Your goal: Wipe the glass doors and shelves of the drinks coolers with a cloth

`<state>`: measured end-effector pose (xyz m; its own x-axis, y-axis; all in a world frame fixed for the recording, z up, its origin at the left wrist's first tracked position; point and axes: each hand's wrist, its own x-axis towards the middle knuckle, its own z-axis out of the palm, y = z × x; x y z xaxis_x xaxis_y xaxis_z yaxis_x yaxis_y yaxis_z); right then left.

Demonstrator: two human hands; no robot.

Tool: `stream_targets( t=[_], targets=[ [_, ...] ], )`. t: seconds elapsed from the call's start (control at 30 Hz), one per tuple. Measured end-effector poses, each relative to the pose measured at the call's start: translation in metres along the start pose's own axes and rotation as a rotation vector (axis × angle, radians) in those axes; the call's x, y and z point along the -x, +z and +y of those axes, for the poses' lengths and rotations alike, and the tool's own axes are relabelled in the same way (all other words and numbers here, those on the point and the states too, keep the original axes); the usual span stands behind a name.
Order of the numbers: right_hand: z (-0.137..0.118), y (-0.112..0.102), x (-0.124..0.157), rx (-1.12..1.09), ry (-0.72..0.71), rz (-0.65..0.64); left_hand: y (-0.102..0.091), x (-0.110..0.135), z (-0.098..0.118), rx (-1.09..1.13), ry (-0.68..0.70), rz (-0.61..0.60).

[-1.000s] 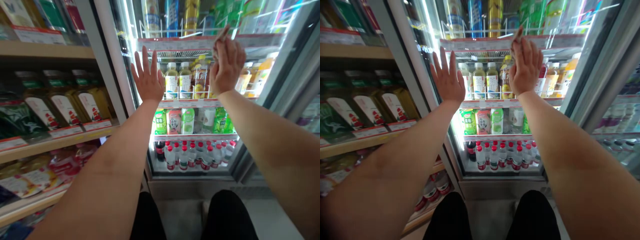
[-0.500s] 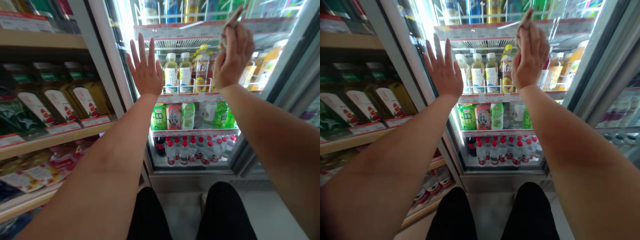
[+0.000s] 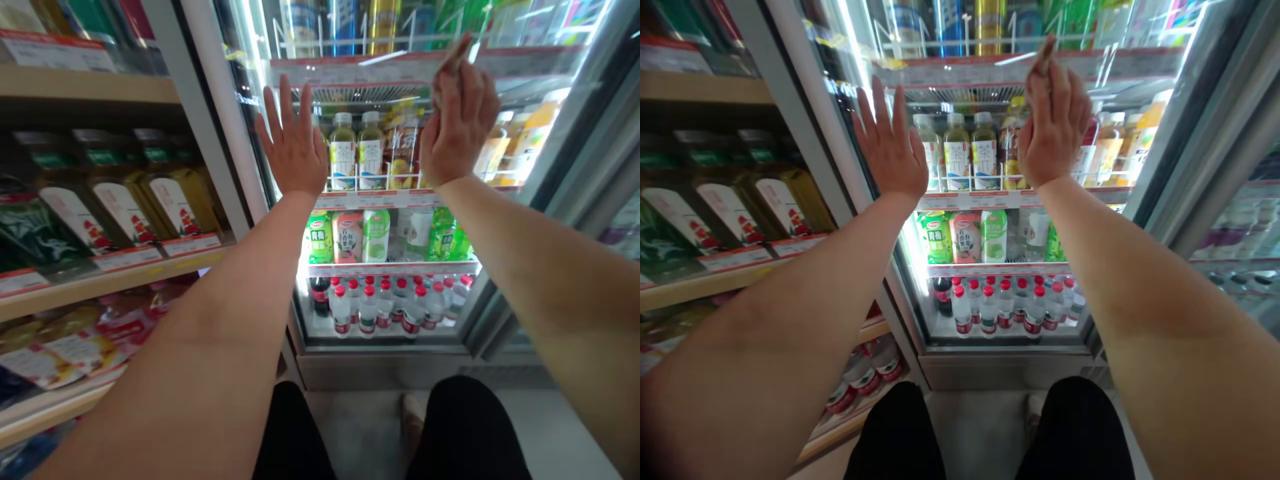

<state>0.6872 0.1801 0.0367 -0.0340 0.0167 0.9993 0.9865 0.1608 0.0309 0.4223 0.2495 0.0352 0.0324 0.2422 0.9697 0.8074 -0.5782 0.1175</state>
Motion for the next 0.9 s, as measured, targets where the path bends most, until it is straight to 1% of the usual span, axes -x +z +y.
stream_targets(
  t=[0.1,0.13,0.17,0.2,0.3,0.33,0.37,0.4,0.5,0.53,0.57,0.6,0.7,0.77,0.83,0.9],
  targets=[
    [-0.005,-0.003,0.001,-0.041,-0.189,-0.203,-0.003,0.000,0.003,0.022,-0.036,-0.027],
    [-0.007,-0.004,0.002,-0.043,-0.219,-0.244,-0.003,0.000,0.003,0.023,-0.044,-0.032],
    [-0.008,-0.005,0.001,-0.036,-0.217,-0.256,-0.003,0.000,0.003,0.030,-0.044,-0.035],
    [-0.009,-0.006,0.001,-0.026,-0.185,-0.241,-0.003,-0.001,0.004,0.043,-0.038,-0.038],
    [-0.007,-0.006,0.000,-0.001,0.024,-0.092,-0.005,0.000,0.005,0.082,-0.025,-0.039],
    [-0.006,-0.005,0.001,-0.003,0.066,-0.064,-0.006,0.000,0.005,0.088,-0.026,-0.041],
    [-0.005,-0.004,0.002,-0.008,0.060,-0.070,-0.007,0.001,0.006,0.086,-0.033,-0.036],
    [-0.005,-0.004,0.003,-0.017,0.000,-0.115,-0.007,0.001,0.007,0.080,-0.038,-0.032],
    [-0.006,-0.004,0.007,-0.057,-0.328,-0.350,-0.009,0.002,0.008,0.068,-0.043,-0.021],
    [-0.007,-0.004,0.009,-0.067,-0.386,-0.380,-0.009,0.002,0.007,0.063,-0.044,-0.019],
    [-0.006,-0.004,0.009,-0.071,-0.391,-0.368,-0.009,0.002,0.007,0.058,-0.040,-0.020],
    [-0.006,-0.003,0.010,-0.068,-0.348,-0.317,-0.008,0.002,0.006,0.050,-0.037,-0.019],
    [0.000,0.000,0.010,-0.051,-0.112,-0.097,-0.006,0.001,0.004,0.023,-0.029,-0.013],
    [0.004,0.003,0.009,-0.066,-0.011,-0.024,-0.004,0.001,0.002,0.020,-0.032,-0.010],
    [0.005,0.005,0.010,-0.065,-0.018,-0.016,-0.003,0.001,0.002,0.020,-0.025,-0.006],
    [0.003,0.004,0.013,-0.034,-0.106,-0.031,-0.002,0.000,0.004,-0.007,-0.034,0.000]
  ],
)
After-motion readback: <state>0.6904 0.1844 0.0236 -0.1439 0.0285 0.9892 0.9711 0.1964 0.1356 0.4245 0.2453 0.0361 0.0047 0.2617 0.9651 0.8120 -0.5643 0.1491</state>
